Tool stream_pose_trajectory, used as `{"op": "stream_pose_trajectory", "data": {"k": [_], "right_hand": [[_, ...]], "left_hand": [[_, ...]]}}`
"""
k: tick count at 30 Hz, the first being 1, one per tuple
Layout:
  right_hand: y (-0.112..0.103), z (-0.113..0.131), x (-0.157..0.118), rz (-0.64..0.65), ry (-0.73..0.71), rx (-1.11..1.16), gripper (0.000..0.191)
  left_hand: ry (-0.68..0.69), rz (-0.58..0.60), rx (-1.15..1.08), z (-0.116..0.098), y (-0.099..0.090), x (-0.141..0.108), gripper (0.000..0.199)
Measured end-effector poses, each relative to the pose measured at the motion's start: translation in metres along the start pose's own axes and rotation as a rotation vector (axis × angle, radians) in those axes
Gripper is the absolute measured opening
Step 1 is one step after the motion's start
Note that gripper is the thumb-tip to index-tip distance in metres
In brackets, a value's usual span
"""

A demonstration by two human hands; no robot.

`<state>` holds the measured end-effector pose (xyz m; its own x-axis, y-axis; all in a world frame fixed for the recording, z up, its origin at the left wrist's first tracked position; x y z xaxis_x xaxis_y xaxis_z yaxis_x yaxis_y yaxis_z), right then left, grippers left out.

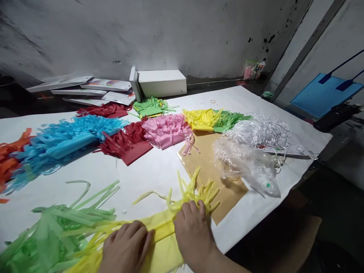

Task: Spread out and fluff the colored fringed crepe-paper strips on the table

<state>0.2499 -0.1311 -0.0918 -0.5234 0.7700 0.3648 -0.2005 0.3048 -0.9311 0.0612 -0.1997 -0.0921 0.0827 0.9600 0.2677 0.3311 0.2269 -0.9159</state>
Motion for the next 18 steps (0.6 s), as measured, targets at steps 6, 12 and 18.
{"op": "stream_pose_trajectory", "data": {"k": [6, 12, 18], "right_hand": [[-0.0073, -0.0027, 0.0029, -0.082, -0.351, 0.118, 0.017], [-0.0063, -0.0013, 0.0047, -0.029, -0.385, 0.155, 0.023], [-0.0090, -0.0022, 0.0014, -0.020, -0.467, 0.122, 0.020]], "left_hand": [[-0.031, -0.015, -0.010, -0.0028, 0.0008, 0.0046, 0.016], [0.187, -0.108, -0.208, -0.0018, -0.0047, 0.0005, 0.021], [0.264, -0.050, -0.278, 0.0032, -0.0082, 0.0004, 0.023]]}}
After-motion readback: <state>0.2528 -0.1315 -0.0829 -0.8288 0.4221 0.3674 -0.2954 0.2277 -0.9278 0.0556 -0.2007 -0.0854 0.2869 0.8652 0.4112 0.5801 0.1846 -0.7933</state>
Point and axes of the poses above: each hand's wrist, its own x-axis towards the middle knuckle, its own y-axis out of the palm, z = x × y, the point moved 1 cm from there along x, towards the middle knuckle, and after that the axes turned 14 degrees about -x, right-handed, at the moved point
